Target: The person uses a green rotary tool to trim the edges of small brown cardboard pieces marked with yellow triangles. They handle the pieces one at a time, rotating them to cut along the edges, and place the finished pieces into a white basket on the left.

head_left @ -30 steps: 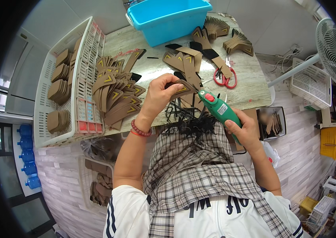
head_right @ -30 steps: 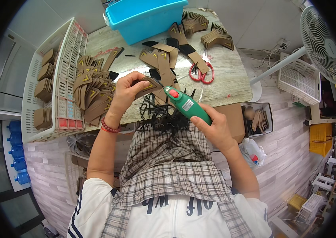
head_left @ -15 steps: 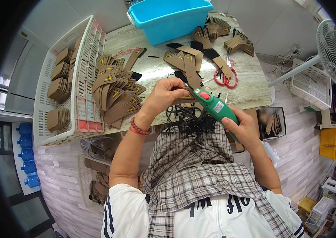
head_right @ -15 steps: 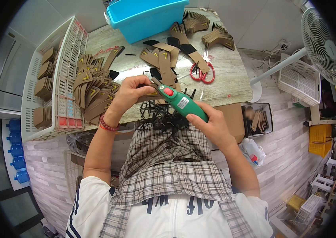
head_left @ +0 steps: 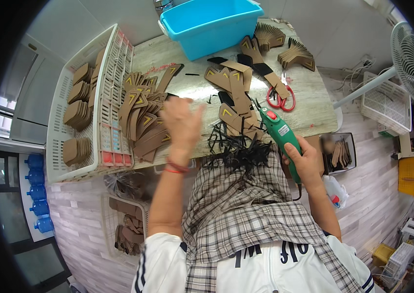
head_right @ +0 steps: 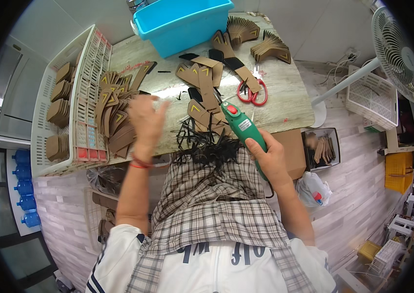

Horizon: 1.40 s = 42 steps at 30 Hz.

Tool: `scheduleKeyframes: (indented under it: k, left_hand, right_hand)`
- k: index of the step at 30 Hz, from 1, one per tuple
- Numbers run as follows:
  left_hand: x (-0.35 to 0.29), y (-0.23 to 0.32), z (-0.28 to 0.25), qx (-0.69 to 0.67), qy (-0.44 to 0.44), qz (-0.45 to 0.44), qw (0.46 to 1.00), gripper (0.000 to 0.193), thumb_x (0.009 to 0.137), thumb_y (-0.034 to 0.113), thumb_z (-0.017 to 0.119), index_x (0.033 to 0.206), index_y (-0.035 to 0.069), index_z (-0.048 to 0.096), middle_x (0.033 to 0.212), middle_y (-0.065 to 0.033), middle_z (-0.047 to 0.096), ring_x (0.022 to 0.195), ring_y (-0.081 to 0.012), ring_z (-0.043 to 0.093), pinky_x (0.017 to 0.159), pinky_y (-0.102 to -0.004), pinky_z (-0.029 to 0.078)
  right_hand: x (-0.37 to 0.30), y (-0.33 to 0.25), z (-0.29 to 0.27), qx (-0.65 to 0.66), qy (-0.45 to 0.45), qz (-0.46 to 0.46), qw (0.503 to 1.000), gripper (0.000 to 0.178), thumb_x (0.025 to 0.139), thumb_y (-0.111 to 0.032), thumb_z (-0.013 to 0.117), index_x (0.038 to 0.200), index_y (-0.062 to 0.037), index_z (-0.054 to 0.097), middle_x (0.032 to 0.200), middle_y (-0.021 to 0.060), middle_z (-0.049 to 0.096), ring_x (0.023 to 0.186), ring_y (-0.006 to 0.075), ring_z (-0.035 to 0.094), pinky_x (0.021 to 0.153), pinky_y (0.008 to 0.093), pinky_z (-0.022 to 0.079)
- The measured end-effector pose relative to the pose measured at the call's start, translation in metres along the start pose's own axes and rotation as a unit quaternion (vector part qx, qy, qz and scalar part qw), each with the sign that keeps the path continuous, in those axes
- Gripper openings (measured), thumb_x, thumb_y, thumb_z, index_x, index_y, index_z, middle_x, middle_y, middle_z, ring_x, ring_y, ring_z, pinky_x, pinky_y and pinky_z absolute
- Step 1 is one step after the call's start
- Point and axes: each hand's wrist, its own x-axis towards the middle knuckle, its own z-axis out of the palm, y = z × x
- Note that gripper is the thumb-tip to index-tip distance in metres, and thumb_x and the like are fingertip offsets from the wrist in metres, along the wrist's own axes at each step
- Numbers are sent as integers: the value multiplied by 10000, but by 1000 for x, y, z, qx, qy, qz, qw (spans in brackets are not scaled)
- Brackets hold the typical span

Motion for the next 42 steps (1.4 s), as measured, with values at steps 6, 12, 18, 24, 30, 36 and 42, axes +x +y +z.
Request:
scheduleKeyframes:
  k: [6,12,18,24,30,36,42]
  left_hand:
    - [-38,36,86,-105,-73,-132,983,352,712,311,780,852,62,575,954,-64,501,971,-279,431,899,-412,300]
    - [-43,41,62,-416,29,-168,893,180,795,111,725,884,7,609,859,-37,619,808,-172,544,760,-322,421]
    - [-26,49,23,-683,-33,-266,679,97,873,56,661,941,-12,654,827,-14,656,679,-63,540,649,-219,443]
    - [-19,55,22,-701,-32,-291,651,91,860,64,683,920,-3,672,822,-14,669,700,-64,558,683,-209,427]
    - [-21,65,33,-719,-40,-309,621,68,864,91,687,884,27,674,799,1,674,671,-48,535,658,-203,413]
    - [-28,74,33,-719,-88,-343,599,73,874,112,681,879,40,674,798,7,675,668,-44,540,661,-205,420]
    - [-43,78,40,-721,-126,-323,600,86,898,113,647,906,29,665,847,-19,686,730,-73,598,705,-224,458]
  right_hand:
    - [-2,6,5,-24,11,4,1000,361,896,-254,678,1146,1,627,750,12,610,582,58,528,538,221,446]
    - [-7,3,17,-23,-2,-12,1000,352,889,-263,684,1126,-8,629,731,9,604,581,61,530,539,231,443]
    - [-8,-3,25,-77,-13,-38,996,406,878,-280,697,1172,-13,617,763,35,635,670,82,563,611,249,470]
    - [-9,-8,29,-74,-19,-46,996,395,878,-276,695,1158,-8,618,756,42,631,662,88,550,604,255,462]
    - [-9,-6,28,-67,-16,-52,996,397,881,-279,694,1150,2,616,721,29,607,629,71,528,575,245,443]
    - [-7,-1,28,-43,-2,-58,997,404,888,-277,688,1159,13,614,718,15,598,618,64,519,562,240,435]
    - [-6,-4,31,-34,12,-64,997,397,892,-256,685,1173,15,612,735,12,598,625,56,515,561,226,432]
